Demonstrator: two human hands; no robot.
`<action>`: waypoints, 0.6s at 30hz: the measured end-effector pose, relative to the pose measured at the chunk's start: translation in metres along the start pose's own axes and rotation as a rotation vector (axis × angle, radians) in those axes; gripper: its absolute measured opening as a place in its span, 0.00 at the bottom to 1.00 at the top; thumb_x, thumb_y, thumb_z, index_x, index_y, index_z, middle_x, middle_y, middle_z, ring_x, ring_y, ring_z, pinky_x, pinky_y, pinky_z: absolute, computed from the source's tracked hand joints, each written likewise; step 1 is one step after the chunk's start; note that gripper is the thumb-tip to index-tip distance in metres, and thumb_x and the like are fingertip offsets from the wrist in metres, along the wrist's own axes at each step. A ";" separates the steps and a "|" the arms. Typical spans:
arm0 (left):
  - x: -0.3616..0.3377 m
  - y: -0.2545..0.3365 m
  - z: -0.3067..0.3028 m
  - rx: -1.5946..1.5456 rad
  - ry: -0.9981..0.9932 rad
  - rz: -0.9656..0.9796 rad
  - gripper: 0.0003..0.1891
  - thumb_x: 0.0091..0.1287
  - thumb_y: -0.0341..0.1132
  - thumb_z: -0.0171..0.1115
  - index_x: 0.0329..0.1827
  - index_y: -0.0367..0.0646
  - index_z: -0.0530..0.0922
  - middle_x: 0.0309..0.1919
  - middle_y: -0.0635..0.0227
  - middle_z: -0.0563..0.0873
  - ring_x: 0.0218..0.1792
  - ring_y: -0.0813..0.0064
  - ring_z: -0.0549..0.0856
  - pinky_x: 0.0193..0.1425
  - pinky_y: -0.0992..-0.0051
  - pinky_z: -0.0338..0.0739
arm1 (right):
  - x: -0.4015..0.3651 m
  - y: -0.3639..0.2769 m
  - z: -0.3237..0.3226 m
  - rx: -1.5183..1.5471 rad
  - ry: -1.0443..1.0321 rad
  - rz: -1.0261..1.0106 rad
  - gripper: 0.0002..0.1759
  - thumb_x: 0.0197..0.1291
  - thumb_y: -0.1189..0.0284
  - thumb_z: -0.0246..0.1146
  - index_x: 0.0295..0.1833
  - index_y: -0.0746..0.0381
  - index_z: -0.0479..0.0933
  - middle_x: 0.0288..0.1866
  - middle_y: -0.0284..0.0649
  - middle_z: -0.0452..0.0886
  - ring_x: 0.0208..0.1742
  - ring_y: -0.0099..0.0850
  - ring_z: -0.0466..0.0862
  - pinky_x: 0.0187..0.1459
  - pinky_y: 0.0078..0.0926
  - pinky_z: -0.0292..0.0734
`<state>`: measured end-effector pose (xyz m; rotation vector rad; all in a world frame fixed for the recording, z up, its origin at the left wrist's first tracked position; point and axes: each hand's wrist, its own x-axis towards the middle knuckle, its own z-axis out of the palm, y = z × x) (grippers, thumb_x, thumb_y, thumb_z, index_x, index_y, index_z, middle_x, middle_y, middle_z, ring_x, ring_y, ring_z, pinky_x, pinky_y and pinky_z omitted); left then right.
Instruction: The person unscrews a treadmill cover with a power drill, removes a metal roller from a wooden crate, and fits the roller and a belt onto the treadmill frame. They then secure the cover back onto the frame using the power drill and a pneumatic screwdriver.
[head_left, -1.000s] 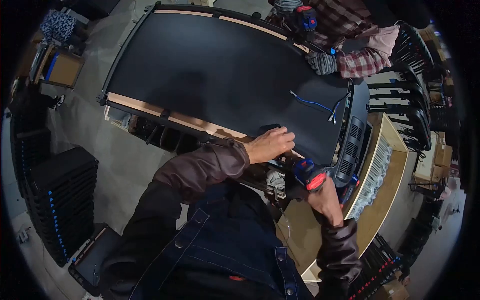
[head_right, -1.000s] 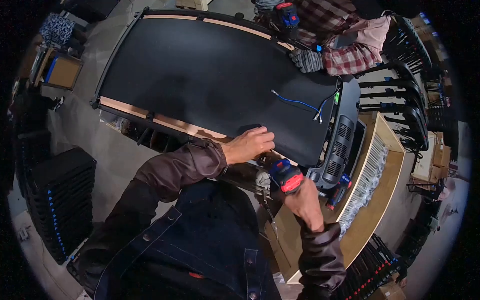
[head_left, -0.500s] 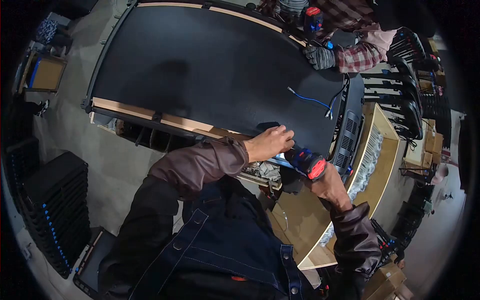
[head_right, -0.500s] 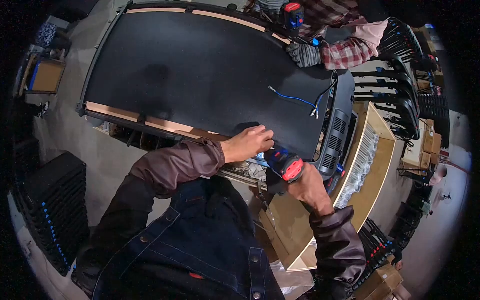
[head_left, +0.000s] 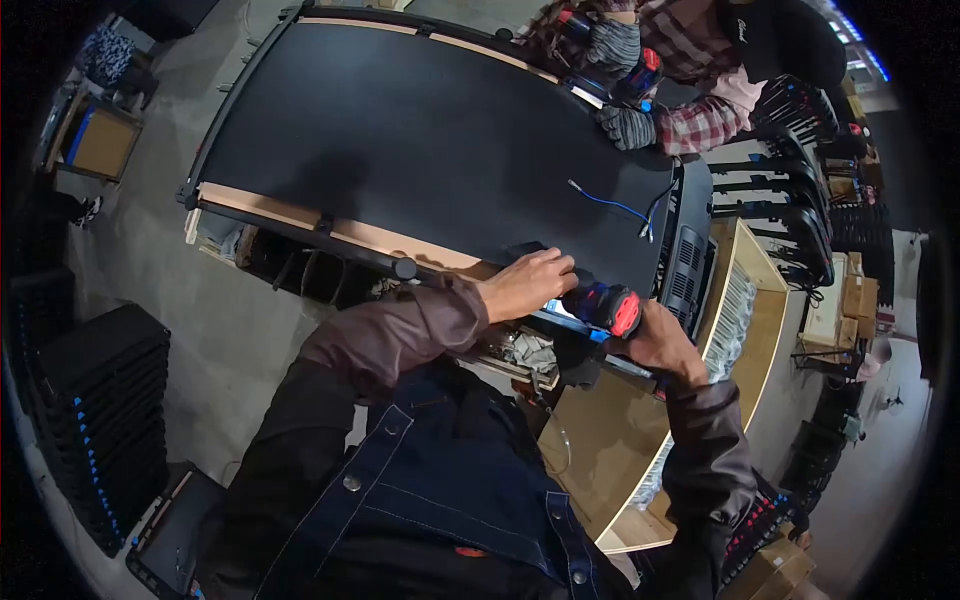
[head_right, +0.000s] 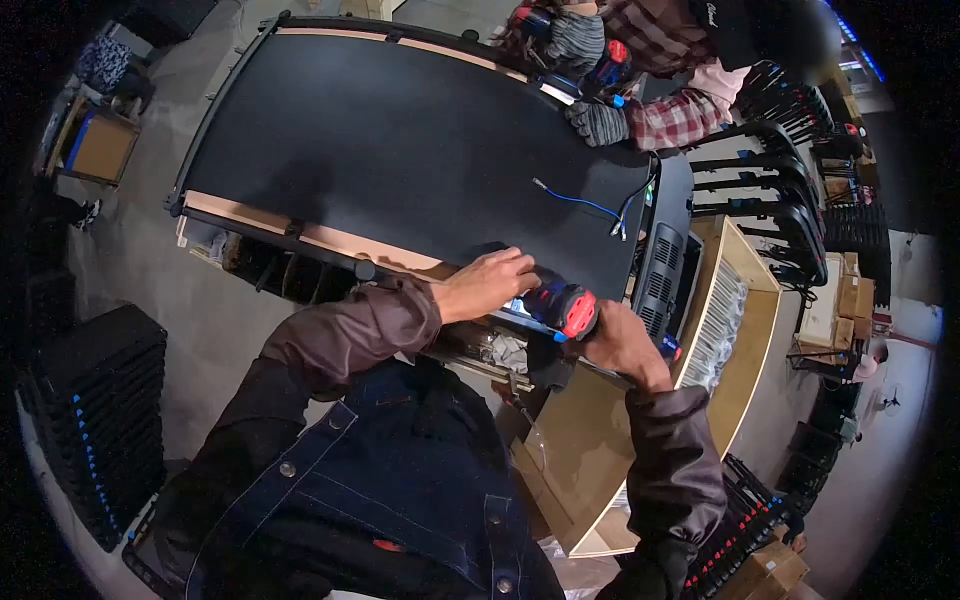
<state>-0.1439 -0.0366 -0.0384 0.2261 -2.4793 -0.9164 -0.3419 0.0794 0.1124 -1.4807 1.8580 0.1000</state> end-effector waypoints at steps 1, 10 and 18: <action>-0.010 0.010 -0.010 0.065 0.121 0.029 0.05 0.63 0.28 0.64 0.41 0.41 0.82 0.39 0.62 0.78 0.43 0.61 0.80 0.49 0.65 0.80 | -0.010 0.007 0.011 0.021 0.087 -0.075 0.22 0.46 0.69 0.77 0.46 0.66 0.81 0.38 0.56 0.86 0.45 0.57 0.85 0.46 0.46 0.81; -0.229 -0.029 0.124 0.172 -0.199 -0.657 0.16 0.68 0.36 0.57 0.57 0.41 0.77 0.61 0.46 0.82 0.42 0.42 0.87 0.44 0.47 0.81 | -0.092 0.010 0.115 0.753 0.196 0.043 0.25 0.47 0.89 0.71 0.54 0.66 0.81 0.43 0.34 0.87 0.46 0.23 0.84 0.48 0.26 0.82; -0.266 -0.086 0.200 0.564 -0.232 -0.518 0.11 0.65 0.38 0.58 0.46 0.44 0.80 0.23 0.61 0.82 0.31 0.59 0.87 0.35 0.60 0.80 | -0.096 0.006 0.194 0.762 0.203 0.011 0.18 0.50 0.82 0.75 0.48 0.64 0.83 0.40 0.31 0.86 0.41 0.23 0.82 0.47 0.27 0.80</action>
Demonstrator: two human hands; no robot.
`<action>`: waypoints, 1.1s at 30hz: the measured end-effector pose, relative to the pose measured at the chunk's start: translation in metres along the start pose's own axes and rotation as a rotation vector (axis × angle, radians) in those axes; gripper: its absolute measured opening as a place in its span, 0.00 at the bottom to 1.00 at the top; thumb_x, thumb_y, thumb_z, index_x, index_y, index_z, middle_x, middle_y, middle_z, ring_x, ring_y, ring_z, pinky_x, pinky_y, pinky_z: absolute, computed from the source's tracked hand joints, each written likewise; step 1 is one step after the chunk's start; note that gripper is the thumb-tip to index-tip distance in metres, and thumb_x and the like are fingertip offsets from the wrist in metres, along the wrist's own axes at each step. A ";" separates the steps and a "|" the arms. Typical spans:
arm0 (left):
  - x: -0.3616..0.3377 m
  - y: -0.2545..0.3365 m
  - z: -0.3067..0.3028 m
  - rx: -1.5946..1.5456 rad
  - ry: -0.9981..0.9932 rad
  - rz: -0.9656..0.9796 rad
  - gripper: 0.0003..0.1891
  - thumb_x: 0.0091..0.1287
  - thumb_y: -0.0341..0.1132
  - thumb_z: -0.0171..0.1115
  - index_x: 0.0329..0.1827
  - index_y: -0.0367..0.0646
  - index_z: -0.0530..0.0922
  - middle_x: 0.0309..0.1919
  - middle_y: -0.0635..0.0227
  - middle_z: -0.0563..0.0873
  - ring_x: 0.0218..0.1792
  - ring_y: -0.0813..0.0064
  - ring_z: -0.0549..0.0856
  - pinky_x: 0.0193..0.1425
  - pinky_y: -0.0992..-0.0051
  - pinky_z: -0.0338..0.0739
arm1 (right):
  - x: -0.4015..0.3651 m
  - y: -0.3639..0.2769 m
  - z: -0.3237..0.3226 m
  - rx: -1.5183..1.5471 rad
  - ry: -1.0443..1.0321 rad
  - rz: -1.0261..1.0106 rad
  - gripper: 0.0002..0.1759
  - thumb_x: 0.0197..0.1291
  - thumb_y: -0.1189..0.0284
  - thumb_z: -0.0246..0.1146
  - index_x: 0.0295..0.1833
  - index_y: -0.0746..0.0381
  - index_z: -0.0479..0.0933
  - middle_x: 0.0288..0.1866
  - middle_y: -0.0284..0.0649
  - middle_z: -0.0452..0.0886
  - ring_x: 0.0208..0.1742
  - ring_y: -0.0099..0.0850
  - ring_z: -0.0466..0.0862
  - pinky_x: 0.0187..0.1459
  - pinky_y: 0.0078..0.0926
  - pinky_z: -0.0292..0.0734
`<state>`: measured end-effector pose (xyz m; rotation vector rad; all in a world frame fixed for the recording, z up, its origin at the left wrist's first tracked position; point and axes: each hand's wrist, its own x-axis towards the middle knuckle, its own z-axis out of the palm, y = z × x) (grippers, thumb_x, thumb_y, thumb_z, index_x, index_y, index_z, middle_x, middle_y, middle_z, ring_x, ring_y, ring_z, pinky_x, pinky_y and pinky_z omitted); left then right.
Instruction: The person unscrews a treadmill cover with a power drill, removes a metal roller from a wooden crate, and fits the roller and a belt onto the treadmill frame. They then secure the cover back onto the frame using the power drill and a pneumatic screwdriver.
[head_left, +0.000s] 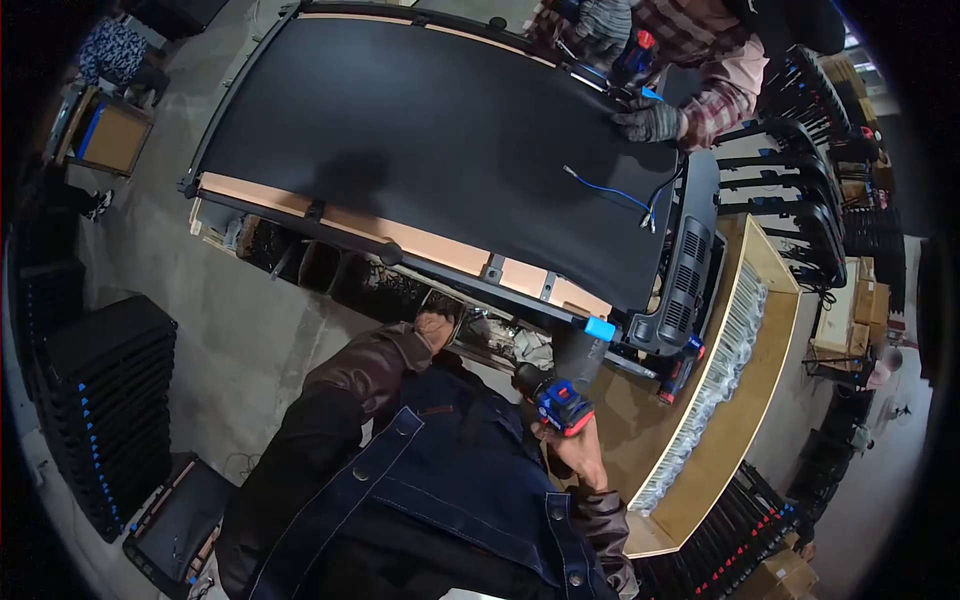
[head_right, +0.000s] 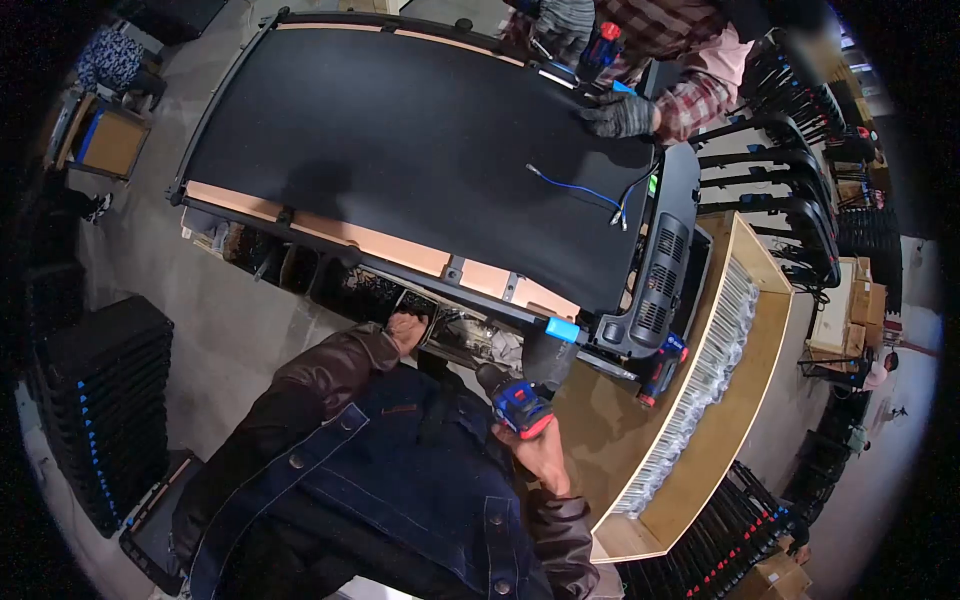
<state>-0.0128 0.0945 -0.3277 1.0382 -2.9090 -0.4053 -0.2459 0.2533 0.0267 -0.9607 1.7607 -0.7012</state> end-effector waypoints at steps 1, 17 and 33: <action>0.004 0.002 -0.005 0.071 -0.185 0.000 0.07 0.64 0.37 0.58 0.36 0.45 0.83 0.25 0.60 0.84 0.32 0.60 0.87 0.36 0.60 0.81 | -0.001 0.005 0.004 0.059 0.013 0.031 0.17 0.50 0.81 0.76 0.47 0.64 0.82 0.38 0.32 0.85 0.40 0.24 0.82 0.44 0.28 0.80; 0.002 0.017 -0.149 -2.122 -0.378 -0.701 0.11 0.74 0.34 0.67 0.53 0.36 0.83 0.46 0.62 0.89 0.46 0.70 0.89 0.52 0.71 0.86 | 0.006 0.036 -0.002 0.110 -0.054 -0.040 0.18 0.53 0.80 0.75 0.51 0.64 0.82 0.45 0.36 0.89 0.46 0.26 0.88 0.51 0.29 0.83; 0.021 0.097 -0.227 -2.699 -0.284 -0.586 0.10 0.77 0.41 0.63 0.48 0.43 0.84 0.44 0.67 0.89 0.46 0.74 0.88 0.54 0.74 0.85 | 0.006 0.013 -0.006 0.342 0.015 0.016 0.17 0.54 0.80 0.73 0.51 0.64 0.85 0.40 0.35 0.89 0.39 0.22 0.86 0.44 0.25 0.82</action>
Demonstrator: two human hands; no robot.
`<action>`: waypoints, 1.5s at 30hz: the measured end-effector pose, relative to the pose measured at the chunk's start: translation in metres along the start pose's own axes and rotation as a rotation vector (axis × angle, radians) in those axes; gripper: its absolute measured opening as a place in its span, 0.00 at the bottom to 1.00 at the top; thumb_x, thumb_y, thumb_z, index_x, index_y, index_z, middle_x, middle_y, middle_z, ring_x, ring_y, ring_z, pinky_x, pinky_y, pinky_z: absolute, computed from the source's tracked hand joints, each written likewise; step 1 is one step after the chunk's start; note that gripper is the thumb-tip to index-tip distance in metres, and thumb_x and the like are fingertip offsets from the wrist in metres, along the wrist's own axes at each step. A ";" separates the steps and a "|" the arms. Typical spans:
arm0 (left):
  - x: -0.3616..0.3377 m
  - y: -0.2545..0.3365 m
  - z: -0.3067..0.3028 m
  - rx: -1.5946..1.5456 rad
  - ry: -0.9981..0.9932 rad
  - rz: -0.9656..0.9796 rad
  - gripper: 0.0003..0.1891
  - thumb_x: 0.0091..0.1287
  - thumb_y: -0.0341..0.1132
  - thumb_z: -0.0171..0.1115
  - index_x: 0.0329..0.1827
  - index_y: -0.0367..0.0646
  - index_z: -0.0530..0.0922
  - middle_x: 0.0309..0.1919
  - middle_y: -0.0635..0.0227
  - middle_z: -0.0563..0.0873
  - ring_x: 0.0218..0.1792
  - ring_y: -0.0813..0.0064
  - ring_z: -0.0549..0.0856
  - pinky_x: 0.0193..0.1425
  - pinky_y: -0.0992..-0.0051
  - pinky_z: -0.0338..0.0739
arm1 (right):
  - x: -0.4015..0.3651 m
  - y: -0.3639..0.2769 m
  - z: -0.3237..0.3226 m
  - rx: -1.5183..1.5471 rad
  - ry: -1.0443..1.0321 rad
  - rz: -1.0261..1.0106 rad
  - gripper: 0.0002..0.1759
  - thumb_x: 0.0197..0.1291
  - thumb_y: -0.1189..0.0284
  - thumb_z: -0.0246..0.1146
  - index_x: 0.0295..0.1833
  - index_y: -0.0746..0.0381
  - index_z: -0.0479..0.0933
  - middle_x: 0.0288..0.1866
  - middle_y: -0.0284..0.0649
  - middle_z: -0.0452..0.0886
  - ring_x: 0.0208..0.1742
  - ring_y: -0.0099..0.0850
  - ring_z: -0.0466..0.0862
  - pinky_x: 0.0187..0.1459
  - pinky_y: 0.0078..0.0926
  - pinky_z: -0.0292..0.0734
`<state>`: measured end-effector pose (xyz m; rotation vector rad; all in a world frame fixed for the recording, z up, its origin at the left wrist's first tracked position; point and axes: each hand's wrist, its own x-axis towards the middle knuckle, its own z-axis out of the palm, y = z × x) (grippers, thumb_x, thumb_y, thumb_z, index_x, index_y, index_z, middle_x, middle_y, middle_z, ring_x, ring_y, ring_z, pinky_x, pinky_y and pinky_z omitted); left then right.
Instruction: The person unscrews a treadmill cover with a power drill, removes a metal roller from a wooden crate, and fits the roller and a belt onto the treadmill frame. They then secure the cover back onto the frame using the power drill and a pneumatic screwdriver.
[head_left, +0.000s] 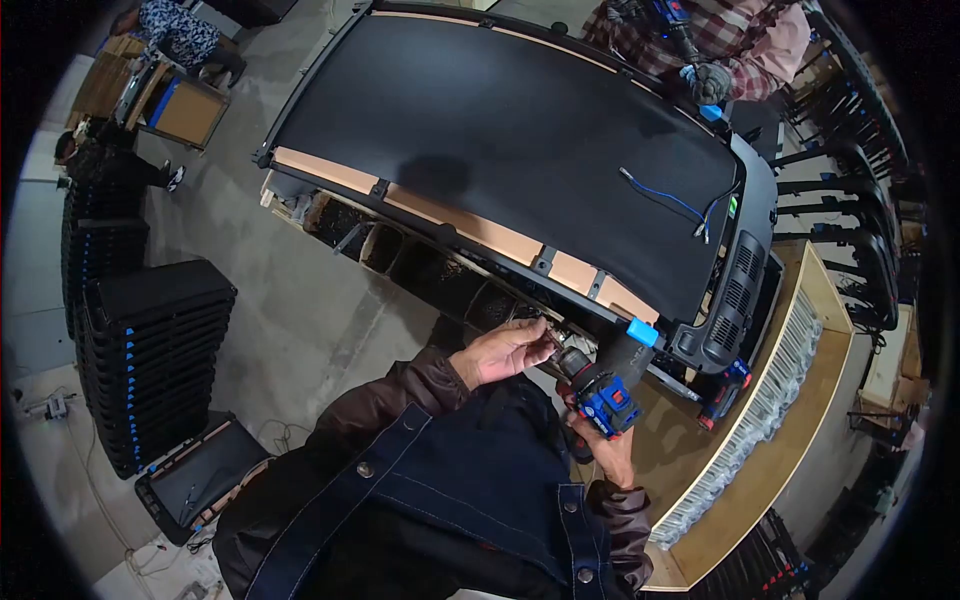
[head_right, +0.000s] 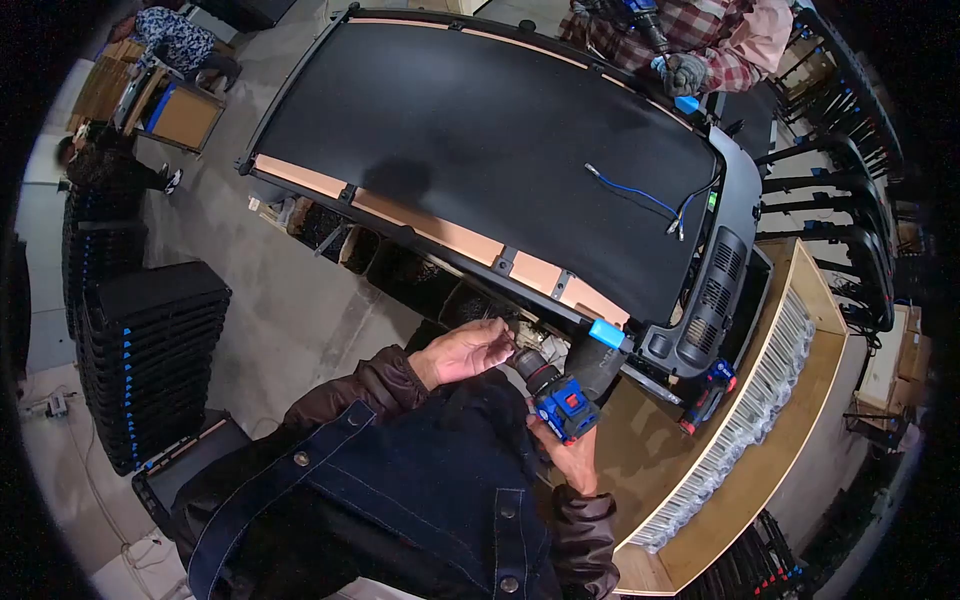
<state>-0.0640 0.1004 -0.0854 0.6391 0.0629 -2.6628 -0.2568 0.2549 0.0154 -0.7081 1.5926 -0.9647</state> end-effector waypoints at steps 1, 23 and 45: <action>-0.002 0.002 0.006 0.101 0.073 0.007 0.10 0.77 0.40 0.63 0.47 0.42 0.84 0.43 0.66 0.89 0.46 0.73 0.88 0.54 0.74 0.85 | -0.002 0.008 -0.005 -0.096 0.015 -0.059 0.17 0.54 0.78 0.74 0.51 0.64 0.84 0.38 0.35 0.89 0.39 0.23 0.86 0.44 0.26 0.82; 0.055 -0.012 0.054 0.040 -0.001 -0.193 0.13 0.77 0.41 0.63 0.56 0.44 0.81 0.52 0.67 0.86 0.55 0.70 0.87 0.63 0.68 0.83 | 0.057 -0.075 -0.036 -0.470 0.033 -0.004 0.24 0.51 0.80 0.72 0.57 0.63 0.83 0.50 0.41 0.87 0.51 0.35 0.86 0.57 0.32 0.79; 0.043 0.031 0.014 0.308 0.076 0.028 0.21 0.67 0.27 0.67 0.63 0.33 0.79 0.55 0.64 0.87 0.57 0.73 0.85 0.62 0.74 0.79 | 0.094 -0.153 -0.044 -1.067 -0.199 0.025 0.23 0.53 0.71 0.73 0.55 0.62 0.80 0.43 0.45 0.88 0.44 0.40 0.88 0.46 0.36 0.82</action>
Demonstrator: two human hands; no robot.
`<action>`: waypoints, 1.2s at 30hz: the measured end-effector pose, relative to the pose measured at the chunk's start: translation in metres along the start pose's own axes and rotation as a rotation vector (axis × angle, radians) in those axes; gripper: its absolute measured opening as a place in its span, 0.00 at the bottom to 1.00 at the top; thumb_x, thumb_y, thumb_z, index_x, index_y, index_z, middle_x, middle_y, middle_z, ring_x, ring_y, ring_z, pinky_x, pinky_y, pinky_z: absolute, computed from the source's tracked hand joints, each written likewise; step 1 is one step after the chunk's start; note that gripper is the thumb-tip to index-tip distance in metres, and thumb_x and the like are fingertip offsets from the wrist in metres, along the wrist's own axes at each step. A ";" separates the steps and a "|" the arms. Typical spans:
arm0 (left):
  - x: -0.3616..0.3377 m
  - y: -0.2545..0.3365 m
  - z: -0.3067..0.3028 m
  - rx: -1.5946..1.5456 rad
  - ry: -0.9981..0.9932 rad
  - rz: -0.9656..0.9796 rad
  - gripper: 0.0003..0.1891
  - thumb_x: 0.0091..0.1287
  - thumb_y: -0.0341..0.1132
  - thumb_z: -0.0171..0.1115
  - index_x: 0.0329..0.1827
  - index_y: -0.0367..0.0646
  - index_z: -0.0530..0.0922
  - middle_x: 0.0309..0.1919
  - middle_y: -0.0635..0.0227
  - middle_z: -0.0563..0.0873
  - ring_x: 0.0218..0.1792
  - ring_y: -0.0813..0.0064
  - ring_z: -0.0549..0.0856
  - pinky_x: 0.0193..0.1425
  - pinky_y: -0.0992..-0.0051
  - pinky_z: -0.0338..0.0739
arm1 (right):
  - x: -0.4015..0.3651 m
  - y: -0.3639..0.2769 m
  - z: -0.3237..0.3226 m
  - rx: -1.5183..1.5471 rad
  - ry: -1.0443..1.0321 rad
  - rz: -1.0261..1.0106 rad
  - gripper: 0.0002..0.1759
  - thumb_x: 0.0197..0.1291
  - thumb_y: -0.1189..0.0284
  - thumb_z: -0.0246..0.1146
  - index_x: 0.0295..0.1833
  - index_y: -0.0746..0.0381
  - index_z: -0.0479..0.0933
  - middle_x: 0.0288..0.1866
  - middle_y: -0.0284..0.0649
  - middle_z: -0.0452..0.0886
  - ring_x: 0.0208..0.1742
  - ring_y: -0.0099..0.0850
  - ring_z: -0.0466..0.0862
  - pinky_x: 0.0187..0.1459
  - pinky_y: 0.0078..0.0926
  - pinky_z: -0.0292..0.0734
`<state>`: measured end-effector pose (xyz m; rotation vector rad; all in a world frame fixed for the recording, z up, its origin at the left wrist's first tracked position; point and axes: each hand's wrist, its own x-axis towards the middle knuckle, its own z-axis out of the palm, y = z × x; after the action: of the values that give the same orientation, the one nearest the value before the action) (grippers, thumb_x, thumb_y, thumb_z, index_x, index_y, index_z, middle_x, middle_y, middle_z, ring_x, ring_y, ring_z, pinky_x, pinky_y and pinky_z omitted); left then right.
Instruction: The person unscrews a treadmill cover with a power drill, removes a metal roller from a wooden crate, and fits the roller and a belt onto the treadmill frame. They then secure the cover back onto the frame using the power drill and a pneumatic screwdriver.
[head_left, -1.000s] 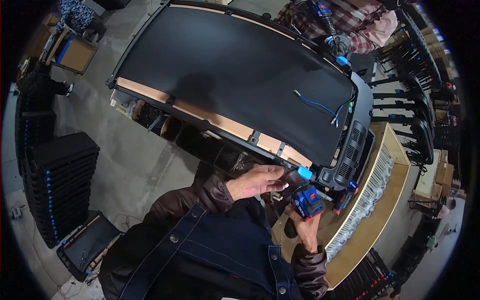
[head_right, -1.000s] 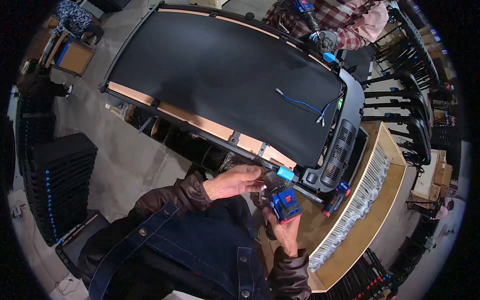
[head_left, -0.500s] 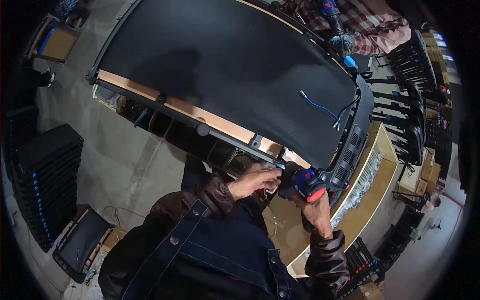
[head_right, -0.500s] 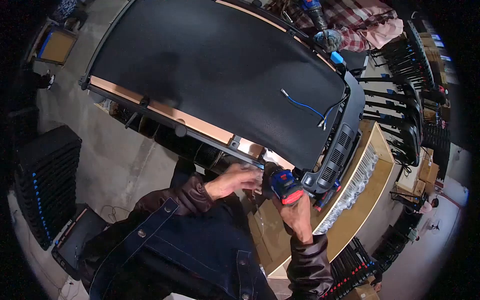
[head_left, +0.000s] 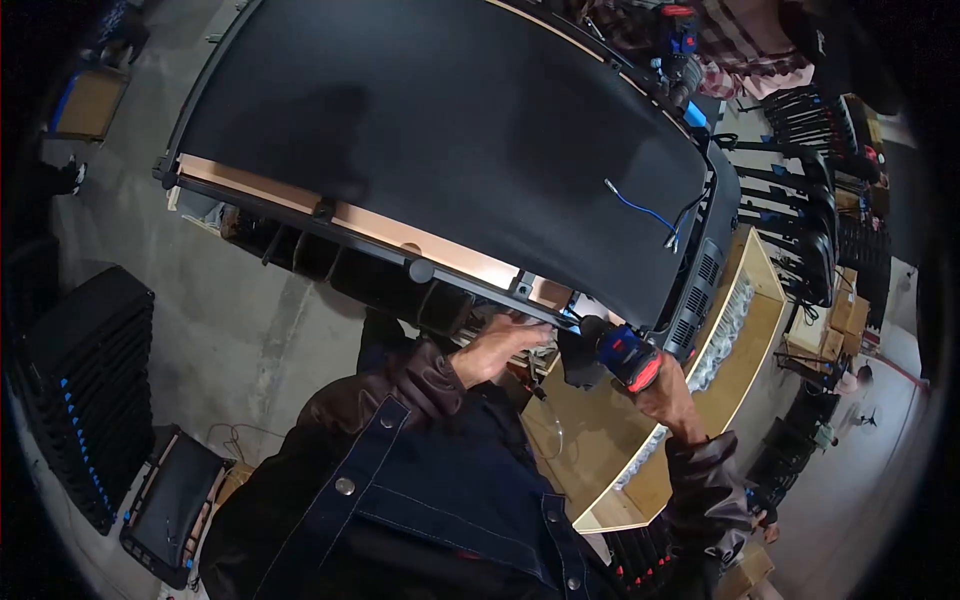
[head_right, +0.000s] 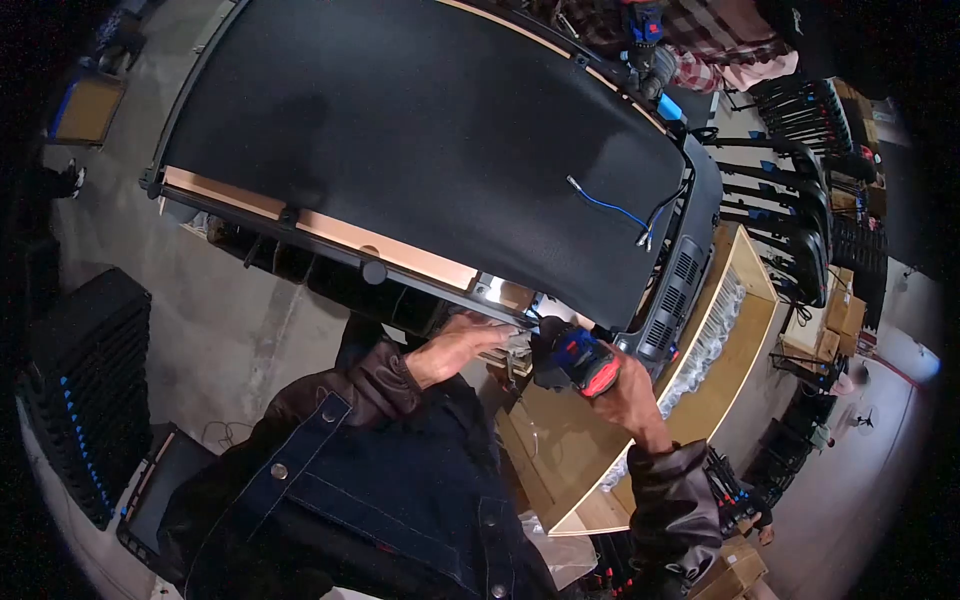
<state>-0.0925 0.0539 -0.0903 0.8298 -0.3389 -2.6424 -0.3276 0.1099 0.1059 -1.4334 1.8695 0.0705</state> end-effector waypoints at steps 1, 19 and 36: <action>-0.005 0.003 -0.006 0.083 0.002 0.032 0.21 0.68 0.28 0.67 0.64 0.33 0.78 0.57 0.63 0.86 0.59 0.73 0.84 0.63 0.74 0.78 | -0.003 0.002 -0.003 0.019 -0.062 0.013 0.24 0.54 0.70 0.73 0.57 0.63 0.80 0.45 0.43 0.88 0.44 0.37 0.88 0.47 0.35 0.83; -0.118 0.234 -0.085 2.099 0.000 0.837 0.20 0.62 0.34 0.70 0.57 0.42 0.79 0.46 0.63 0.76 0.50 0.61 0.77 0.55 0.64 0.73 | 0.093 0.116 0.398 0.356 0.222 0.309 0.38 0.55 0.57 0.71 0.72 0.52 0.71 0.58 0.50 0.85 0.60 0.50 0.85 0.58 0.46 0.80; -0.113 0.222 -0.072 2.297 0.167 1.047 0.20 0.58 0.33 0.66 0.55 0.46 0.83 0.38 0.69 0.78 0.40 0.68 0.79 0.43 0.68 0.71 | 0.197 0.111 0.461 0.446 0.471 0.429 0.18 0.55 0.56 0.70 0.43 0.58 0.89 0.34 0.42 0.89 0.38 0.44 0.90 0.39 0.42 0.86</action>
<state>0.0931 -0.1122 -0.0186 0.7117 -2.6867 -0.2545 -0.1920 0.2090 -0.3792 -0.7693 2.3589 -0.4848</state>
